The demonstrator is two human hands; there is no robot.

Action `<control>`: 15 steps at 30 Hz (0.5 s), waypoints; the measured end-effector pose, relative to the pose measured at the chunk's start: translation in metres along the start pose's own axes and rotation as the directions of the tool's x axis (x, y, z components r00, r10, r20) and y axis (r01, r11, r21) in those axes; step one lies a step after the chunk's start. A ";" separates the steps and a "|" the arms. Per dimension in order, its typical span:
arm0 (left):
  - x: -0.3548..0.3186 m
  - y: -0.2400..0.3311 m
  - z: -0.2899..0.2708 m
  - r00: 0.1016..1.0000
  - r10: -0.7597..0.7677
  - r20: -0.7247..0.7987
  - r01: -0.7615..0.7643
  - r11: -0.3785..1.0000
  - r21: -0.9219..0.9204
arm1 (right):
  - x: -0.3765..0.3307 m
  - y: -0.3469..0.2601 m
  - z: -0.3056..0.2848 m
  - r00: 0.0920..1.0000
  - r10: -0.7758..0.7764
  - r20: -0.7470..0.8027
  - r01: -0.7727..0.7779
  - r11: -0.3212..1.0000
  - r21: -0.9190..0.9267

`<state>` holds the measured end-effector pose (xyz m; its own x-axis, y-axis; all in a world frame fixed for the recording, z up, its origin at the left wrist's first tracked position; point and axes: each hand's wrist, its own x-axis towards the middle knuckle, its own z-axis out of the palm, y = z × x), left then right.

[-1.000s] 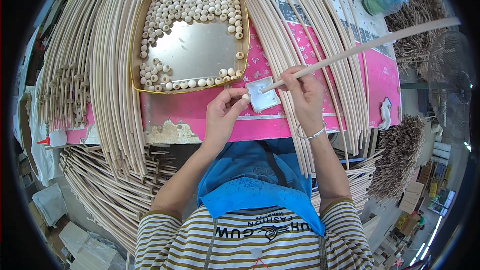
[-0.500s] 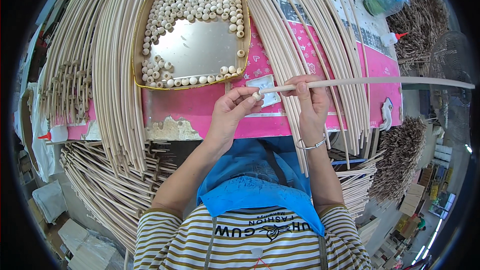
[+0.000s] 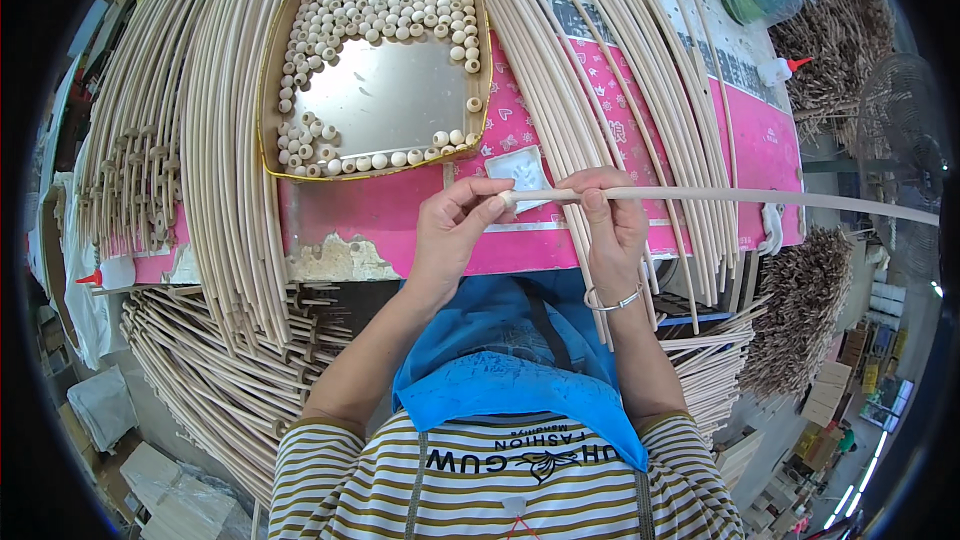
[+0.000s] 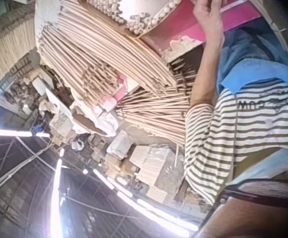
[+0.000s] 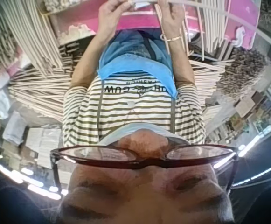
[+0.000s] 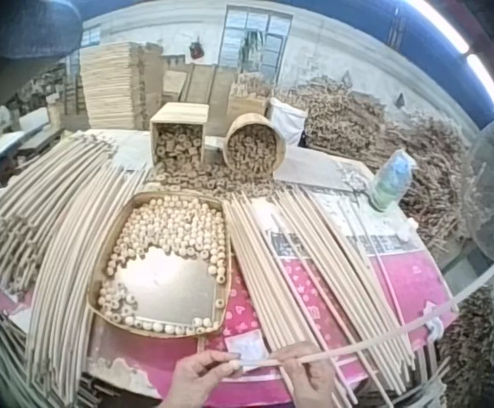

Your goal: Applying glue to the ends of wooden sticks and attaching wooden beads to them in a workshop.

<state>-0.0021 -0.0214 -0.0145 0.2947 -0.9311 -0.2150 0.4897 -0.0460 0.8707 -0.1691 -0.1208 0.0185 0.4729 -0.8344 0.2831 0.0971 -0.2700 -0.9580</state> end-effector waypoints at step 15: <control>0.018 0.012 0.034 0.989 0.069 -0.133 -0.097 0.970 -0.225 | -0.039 -0.070 -0.033 0.947 0.320 0.029 -0.294 0.898 -0.327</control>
<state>-0.0188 -0.0512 0.0074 0.4339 -0.8758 -0.2114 0.6305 0.1275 0.7657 -0.2231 -0.0853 0.0756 0.5040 -0.8627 -0.0403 -0.3384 -0.1544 -0.9282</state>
